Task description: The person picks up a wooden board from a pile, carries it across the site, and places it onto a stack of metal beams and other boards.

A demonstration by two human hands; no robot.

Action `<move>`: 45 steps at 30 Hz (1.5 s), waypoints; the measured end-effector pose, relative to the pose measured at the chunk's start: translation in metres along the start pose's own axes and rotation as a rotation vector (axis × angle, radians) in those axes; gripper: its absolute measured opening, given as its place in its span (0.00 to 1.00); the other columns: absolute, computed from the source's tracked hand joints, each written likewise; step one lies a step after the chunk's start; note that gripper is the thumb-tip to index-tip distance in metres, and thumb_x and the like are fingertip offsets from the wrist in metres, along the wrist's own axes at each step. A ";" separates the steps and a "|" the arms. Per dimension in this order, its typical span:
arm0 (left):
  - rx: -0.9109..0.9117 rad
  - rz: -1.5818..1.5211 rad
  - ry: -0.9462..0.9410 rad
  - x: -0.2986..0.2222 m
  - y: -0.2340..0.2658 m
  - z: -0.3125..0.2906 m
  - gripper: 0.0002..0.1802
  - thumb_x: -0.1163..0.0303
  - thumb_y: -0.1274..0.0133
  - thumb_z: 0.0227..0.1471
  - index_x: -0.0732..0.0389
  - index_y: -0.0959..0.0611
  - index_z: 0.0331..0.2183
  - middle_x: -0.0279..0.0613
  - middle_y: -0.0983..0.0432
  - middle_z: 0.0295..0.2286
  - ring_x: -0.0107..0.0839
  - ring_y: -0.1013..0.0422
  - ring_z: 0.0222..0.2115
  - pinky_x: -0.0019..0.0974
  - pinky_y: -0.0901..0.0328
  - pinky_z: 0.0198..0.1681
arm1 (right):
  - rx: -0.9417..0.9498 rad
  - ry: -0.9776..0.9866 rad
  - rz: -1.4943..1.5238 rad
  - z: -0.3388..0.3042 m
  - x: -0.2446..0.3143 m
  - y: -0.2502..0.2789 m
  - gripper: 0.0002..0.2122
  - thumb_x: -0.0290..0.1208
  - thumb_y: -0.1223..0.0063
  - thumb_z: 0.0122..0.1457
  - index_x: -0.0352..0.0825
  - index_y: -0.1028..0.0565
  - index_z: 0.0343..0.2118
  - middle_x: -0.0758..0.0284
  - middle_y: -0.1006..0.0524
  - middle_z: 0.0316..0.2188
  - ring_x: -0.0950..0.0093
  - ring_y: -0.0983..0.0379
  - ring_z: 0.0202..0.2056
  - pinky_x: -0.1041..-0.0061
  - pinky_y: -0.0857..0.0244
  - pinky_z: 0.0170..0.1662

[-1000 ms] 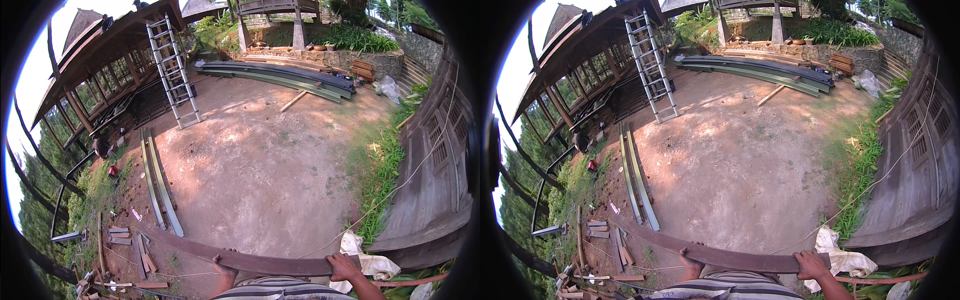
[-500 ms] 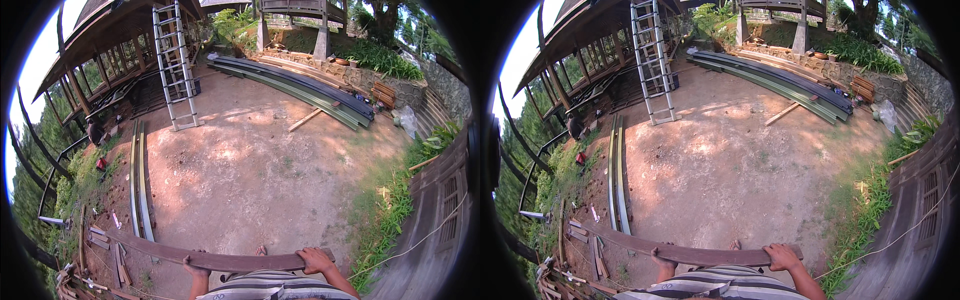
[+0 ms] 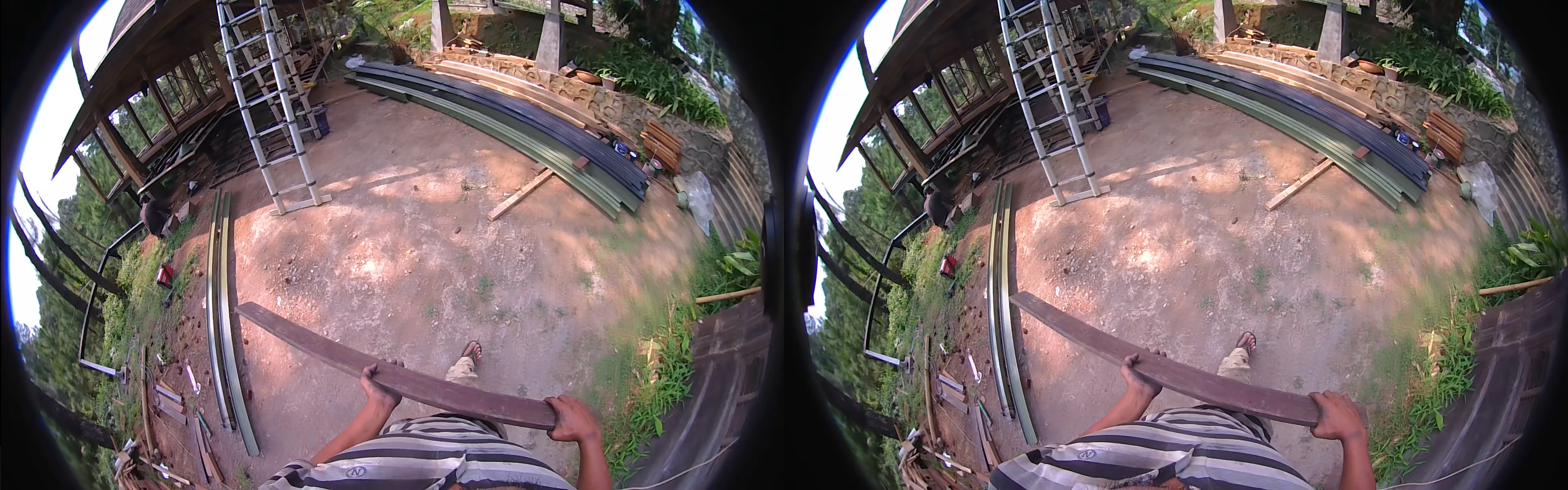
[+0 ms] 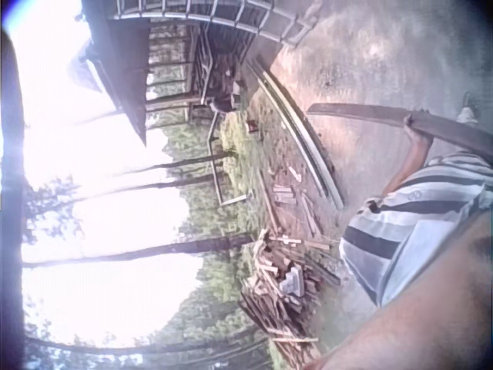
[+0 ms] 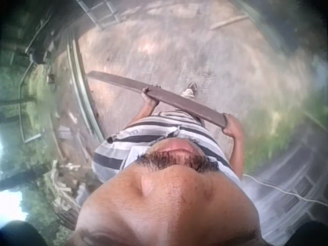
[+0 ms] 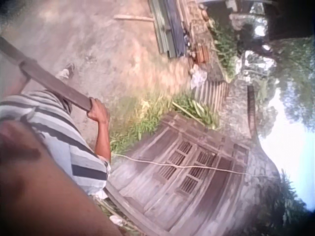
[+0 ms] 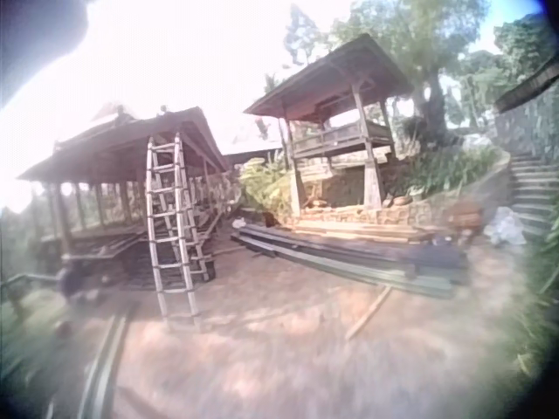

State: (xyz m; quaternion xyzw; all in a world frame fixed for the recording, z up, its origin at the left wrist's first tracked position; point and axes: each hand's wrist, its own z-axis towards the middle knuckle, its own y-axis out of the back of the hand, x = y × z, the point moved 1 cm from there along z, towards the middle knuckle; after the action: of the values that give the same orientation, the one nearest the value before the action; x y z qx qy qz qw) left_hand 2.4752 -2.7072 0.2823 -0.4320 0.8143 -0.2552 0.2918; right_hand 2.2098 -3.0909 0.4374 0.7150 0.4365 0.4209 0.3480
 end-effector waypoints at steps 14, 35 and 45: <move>0.001 -0.046 -0.125 0.037 -0.352 0.291 0.25 0.56 0.53 0.46 0.61 0.27 0.44 0.52 0.25 0.41 0.51 0.29 0.45 0.55 0.38 0.55 | 0.018 0.113 -0.041 0.423 -0.140 0.265 0.34 0.33 0.41 0.35 0.40 0.28 0.54 0.57 0.27 0.44 0.58 0.29 0.50 0.59 0.36 0.55; 0.110 0.127 0.125 -0.067 -0.932 0.818 0.26 0.56 0.49 0.45 0.59 0.28 0.45 0.52 0.27 0.42 0.52 0.30 0.45 0.57 0.37 0.53 | -0.130 -0.102 0.134 0.994 -0.136 0.517 0.34 0.32 0.38 0.36 0.39 0.29 0.53 0.61 0.26 0.41 0.57 0.27 0.46 0.60 0.34 0.50; 0.132 0.221 0.113 -0.099 -1.163 1.092 0.24 0.61 0.50 0.45 0.56 0.29 0.46 0.50 0.27 0.41 0.49 0.29 0.42 0.58 0.36 0.50 | -0.208 -0.070 0.326 1.303 -0.178 0.588 0.34 0.32 0.37 0.34 0.40 0.29 0.52 0.59 0.24 0.40 0.54 0.27 0.44 0.59 0.32 0.48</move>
State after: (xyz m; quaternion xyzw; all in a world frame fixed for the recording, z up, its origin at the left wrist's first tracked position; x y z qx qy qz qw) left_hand 3.9253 -3.3791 0.3204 -0.3044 0.8536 -0.2984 0.2994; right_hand 3.5374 -3.6453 0.3668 0.7505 0.2571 0.4894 0.3621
